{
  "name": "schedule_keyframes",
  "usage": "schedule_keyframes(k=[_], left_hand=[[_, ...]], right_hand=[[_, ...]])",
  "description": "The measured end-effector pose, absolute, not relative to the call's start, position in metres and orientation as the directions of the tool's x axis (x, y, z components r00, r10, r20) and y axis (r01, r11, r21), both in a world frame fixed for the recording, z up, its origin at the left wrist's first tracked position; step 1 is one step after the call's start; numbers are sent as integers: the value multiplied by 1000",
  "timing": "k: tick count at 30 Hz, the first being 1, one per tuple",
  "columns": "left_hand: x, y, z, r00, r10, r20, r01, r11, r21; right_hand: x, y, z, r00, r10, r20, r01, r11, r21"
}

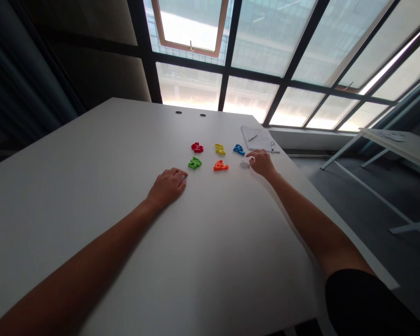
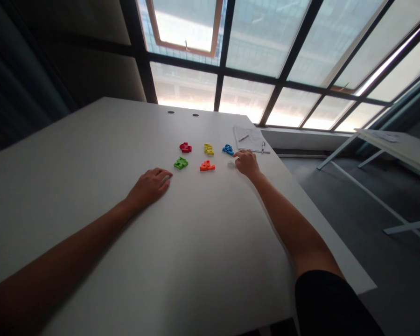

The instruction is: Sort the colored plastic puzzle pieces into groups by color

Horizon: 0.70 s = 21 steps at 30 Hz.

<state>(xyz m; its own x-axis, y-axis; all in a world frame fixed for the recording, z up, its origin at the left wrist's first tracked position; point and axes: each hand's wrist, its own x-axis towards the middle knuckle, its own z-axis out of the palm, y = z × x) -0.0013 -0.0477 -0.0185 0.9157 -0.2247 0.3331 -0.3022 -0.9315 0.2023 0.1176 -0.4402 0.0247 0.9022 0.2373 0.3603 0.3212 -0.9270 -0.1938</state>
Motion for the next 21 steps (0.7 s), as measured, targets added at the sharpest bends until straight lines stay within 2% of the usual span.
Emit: schedule_keyframes(k=[2,4,5,7,9,11,16,19,21], left_hand=[[-2,-48,-16,912,-226,341,-309,-928,211],[-4,-49,-13,910,-235,341,-321,-921,221],[-5,-49,-11,909,-244,338,-331,-916,229],[-7,-51,-7,906,-265,331,-355,-901,249],[-12,-52,-4,898,-292,330,-382,-888,256],[-20,-54,-2,883,-333,330,-420,-875,242],[-57,-48,-2,807,-474,352,-560,-803,202],[-77,-38,-1,753,-493,435,-605,-779,164],[-85,-33,2,761,-414,500,-563,-804,192]], right_hand=[[86,-423,22,885,167,434,344,-864,-368],[43,-401,17,911,86,404,331,-735,-591],[20,-389,15,928,104,357,333,-660,-673],[-24,-369,15,914,246,324,406,-526,-747],[-55,-355,21,860,348,374,503,-452,-737],[-71,-346,27,815,401,419,573,-445,-688],[-81,-338,13,743,460,486,667,-566,-484],[-86,-334,-6,688,580,437,722,-611,-325],[-88,-332,-13,663,644,382,746,-611,-265]])
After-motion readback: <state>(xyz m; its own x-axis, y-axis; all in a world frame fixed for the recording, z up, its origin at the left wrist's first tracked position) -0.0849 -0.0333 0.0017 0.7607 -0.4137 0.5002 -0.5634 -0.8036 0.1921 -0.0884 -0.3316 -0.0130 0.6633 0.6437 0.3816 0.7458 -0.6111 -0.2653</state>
